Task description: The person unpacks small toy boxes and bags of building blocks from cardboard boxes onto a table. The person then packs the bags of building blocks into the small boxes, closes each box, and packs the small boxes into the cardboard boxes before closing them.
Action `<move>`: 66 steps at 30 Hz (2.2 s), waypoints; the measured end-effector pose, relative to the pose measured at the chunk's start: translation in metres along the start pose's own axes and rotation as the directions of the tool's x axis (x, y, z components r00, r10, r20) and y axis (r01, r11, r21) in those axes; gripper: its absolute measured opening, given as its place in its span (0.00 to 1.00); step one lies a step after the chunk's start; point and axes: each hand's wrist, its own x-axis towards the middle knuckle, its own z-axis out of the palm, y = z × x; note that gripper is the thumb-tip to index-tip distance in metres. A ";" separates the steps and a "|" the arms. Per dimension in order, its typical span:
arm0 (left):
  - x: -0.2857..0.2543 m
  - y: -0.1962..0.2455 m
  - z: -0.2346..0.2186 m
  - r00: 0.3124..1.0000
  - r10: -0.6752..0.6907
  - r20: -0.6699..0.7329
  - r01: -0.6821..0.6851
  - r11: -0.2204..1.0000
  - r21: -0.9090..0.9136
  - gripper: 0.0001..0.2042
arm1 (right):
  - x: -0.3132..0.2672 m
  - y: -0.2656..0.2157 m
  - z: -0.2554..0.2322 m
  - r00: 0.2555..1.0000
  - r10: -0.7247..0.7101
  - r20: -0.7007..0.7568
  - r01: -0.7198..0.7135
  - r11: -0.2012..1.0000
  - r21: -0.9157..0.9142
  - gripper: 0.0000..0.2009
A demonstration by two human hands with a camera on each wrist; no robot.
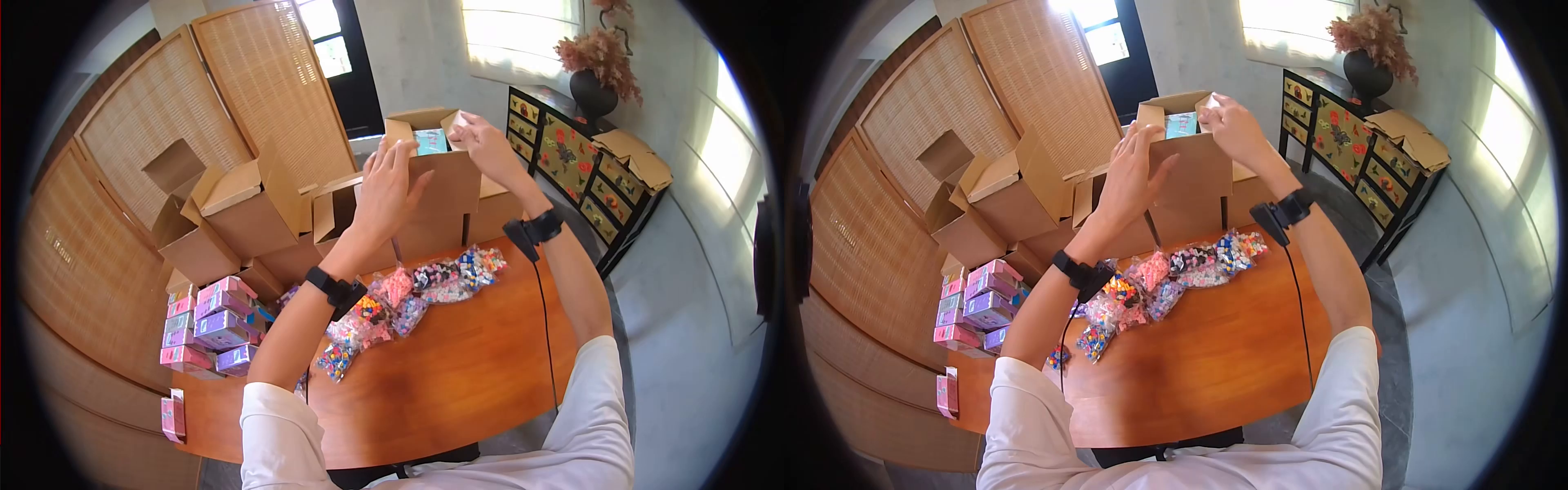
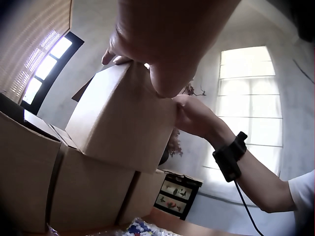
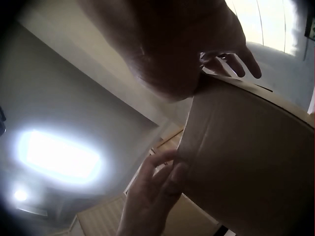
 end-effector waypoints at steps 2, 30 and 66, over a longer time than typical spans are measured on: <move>-0.003 -0.006 0.006 1.000 -0.021 0.014 0.021 0.999 -0.024 0.19 | 0.019 -0.001 -0.013 0.986 0.133 0.098 -0.147 0.977 0.153 0.29; -0.007 0.008 -0.006 0.940 -0.310 0.143 0.339 0.899 -0.276 0.26 | -0.012 0.009 0.005 0.988 -0.155 -0.027 0.147 0.842 0.518 0.21; -0.272 0.009 -0.371 0.885 -0.406 0.228 0.375 0.912 0.168 0.21 | -0.250 -0.156 -0.053 0.940 -0.328 0.095 0.341 0.911 -0.230 0.18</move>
